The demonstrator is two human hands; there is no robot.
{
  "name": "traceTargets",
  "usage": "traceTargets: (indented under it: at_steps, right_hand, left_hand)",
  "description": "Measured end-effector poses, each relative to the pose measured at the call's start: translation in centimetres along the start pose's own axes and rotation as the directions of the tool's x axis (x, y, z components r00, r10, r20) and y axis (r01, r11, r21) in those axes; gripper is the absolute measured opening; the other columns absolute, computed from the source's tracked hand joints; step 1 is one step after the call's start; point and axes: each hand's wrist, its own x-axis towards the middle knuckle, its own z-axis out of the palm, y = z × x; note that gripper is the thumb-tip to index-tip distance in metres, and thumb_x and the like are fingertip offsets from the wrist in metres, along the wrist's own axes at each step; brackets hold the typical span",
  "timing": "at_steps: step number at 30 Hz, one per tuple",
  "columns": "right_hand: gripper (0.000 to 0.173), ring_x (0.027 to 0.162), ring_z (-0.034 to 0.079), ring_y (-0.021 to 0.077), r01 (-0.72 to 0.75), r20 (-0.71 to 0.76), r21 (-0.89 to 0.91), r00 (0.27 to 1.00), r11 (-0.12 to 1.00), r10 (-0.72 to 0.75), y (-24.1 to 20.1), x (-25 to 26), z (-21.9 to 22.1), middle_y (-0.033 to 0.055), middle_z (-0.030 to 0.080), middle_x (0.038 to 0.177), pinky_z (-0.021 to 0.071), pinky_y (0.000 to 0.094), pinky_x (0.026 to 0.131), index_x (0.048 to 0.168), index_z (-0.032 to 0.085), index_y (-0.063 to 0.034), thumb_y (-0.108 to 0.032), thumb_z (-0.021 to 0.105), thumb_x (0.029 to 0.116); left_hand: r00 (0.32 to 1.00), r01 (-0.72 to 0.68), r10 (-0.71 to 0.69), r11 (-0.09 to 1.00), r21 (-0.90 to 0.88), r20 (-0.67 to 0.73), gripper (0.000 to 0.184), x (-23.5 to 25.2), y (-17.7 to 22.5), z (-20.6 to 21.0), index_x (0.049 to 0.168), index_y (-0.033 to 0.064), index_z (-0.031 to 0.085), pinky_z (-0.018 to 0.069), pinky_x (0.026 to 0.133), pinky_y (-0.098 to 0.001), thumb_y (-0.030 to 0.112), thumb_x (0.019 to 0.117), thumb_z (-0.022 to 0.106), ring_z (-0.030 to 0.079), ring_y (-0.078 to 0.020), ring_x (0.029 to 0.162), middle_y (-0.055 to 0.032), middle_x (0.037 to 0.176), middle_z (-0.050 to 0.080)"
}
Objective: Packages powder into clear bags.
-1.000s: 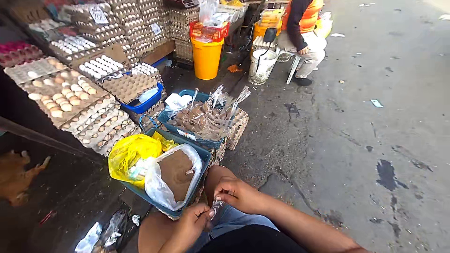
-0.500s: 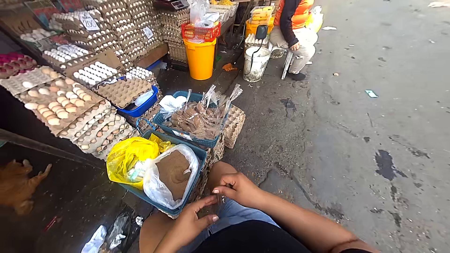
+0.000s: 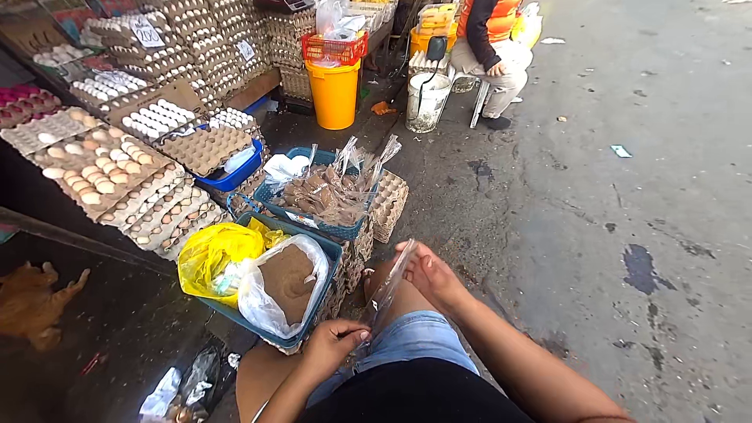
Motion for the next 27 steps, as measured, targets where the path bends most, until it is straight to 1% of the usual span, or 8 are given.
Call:
traceTargets:
  at_steps: [2, 4, 6, 11, 15, 18, 22, 27]
  right_hand:
    - [0.084, 0.106, 0.066, 0.0136, -0.128, 0.128, 0.044, 0.984, 0.991, 0.122, 2.7, -1.1, 2.3, 0.0021, 0.068, 0.119, 0.0551, 0.0345, 0.094, 0.138, 0.049, -0.0015, -0.064, 0.071, 0.0858]
    - [0.039, 0.103, 0.067, 0.0087, -0.222, 0.185, -0.053, 0.956, 0.974, 0.228, 3.8, -2.0, 4.3, 0.0032, 0.071, 0.113, 0.0558, 0.0299, 0.094, 0.127, 0.061, 0.0045, -0.023, 0.064, 0.0995]
    - [0.024, 0.098, 0.069, 0.0065, -0.241, 0.082, -0.122, 0.964, 0.963, 0.252, 2.9, -1.3, 4.6, 0.0022, 0.074, 0.104, 0.0558, 0.0287, 0.094, 0.113, 0.070, 0.0032, -0.009, 0.051, 0.1046]
    - [0.033, 0.097, 0.071, 0.0114, -0.194, -0.178, -0.019, 0.966, 0.981, 0.187, -1.0, 2.2, 2.1, 0.0063, 0.074, 0.106, 0.0574, 0.0303, 0.093, 0.115, 0.064, 0.0039, -0.012, 0.035, 0.1111]
    - [0.036, 0.098, 0.071, 0.0128, -0.278, -0.003, -0.044, 0.960, 0.959, 0.278, 2.0, 1.1, 5.1, 0.0059, 0.075, 0.108, 0.0571, 0.0331, 0.092, 0.119, 0.066, 0.0005, -0.016, 0.036, 0.1106]
    - [0.040, 0.100, 0.071, 0.0163, -0.278, 0.142, -0.088, 0.947, 0.956, 0.289, 3.8, 1.6, 7.3, 0.0097, 0.075, 0.108, 0.0576, 0.0357, 0.093, 0.124, 0.066, 0.0020, -0.019, 0.035, 0.1107]
    - [0.041, 0.106, 0.071, 0.0135, -0.228, 0.047, -0.053, 0.972, 0.972, 0.231, 2.0, 4.6, 6.3, 0.0020, 0.074, 0.114, 0.0572, 0.0347, 0.097, 0.130, 0.060, -0.0047, -0.025, 0.029, 0.1130]
    - [0.040, 0.109, 0.069, 0.0132, -0.188, 0.244, -0.222, 0.939, 0.957, 0.242, 5.4, 3.9, 9.0, 0.0018, 0.074, 0.117, 0.0558, 0.0358, 0.099, 0.126, 0.065, -0.0052, -0.026, 0.035, 0.1112]
  left_hand:
    - [0.998, -0.010, 0.008, 0.999, -0.038, -0.065, 0.015, 0.3, 0.6, 0.3, 0.101, 0.0015, 0.077, 0.0582, 0.083, -0.0211, 0.011, 0.0972, 0.066, 0.071, -0.0006, 0.086, 0.0005, 0.092, 0.077]
    - [0.996, 0.004, -0.006, 1.000, -0.015, -0.094, 0.013, 0.5, 1.0, 0.6, 0.097, 0.0026, 0.077, 0.0562, 0.079, -0.0185, 0.012, 0.0955, 0.068, 0.068, 0.0030, 0.081, 0.0037, 0.087, 0.075]
    - [0.996, 0.032, -0.031, 0.999, 0.009, -0.078, 0.013, 0.2, 0.9, 0.6, 0.096, 0.0026, 0.077, 0.0558, 0.079, -0.0177, 0.014, 0.0946, 0.071, 0.067, 0.0041, 0.080, 0.0036, 0.087, 0.075]
    - [0.993, 0.110, -0.113, 0.992, 0.060, 0.037, 0.017, -1.4, 0.4, -1.0, 0.106, 0.0001, 0.076, 0.0555, 0.082, -0.0195, 0.013, 0.0965, 0.069, 0.067, 0.0012, 0.084, -0.0021, 0.095, 0.076]
    - [0.997, 0.075, -0.075, 0.996, -0.055, 0.005, 0.031, -1.0, 1.8, -0.6, 0.122, -0.0051, 0.067, 0.0555, 0.096, -0.0270, 0.016, 0.0995, 0.064, 0.069, -0.0074, 0.104, -0.0102, 0.116, 0.073]
    - [0.991, 0.056, -0.062, 0.997, -0.048, -0.121, 0.024, -0.3, 1.6, -0.7, 0.108, -0.0005, 0.075, 0.0564, 0.092, -0.0260, 0.018, 0.1018, 0.063, 0.071, -0.0034, 0.097, -0.0043, 0.103, 0.077]
    - [0.947, 0.015, -0.091, 0.971, 0.238, 0.310, 0.031, -3.2, 1.1, -2.8, 0.121, 0.0030, 0.074, 0.0511, 0.102, -0.0444, 0.024, 0.1030, 0.062, 0.070, -0.0211, 0.111, -0.0134, 0.118, 0.074]
    - [0.993, 0.117, -0.104, 0.954, -0.275, 0.064, 0.033, -4.7, -0.4, -2.0, 0.128, -0.0067, 0.061, 0.0543, 0.098, -0.0265, 0.013, 0.1018, 0.061, 0.068, -0.0082, 0.107, -0.0102, 0.119, 0.070]
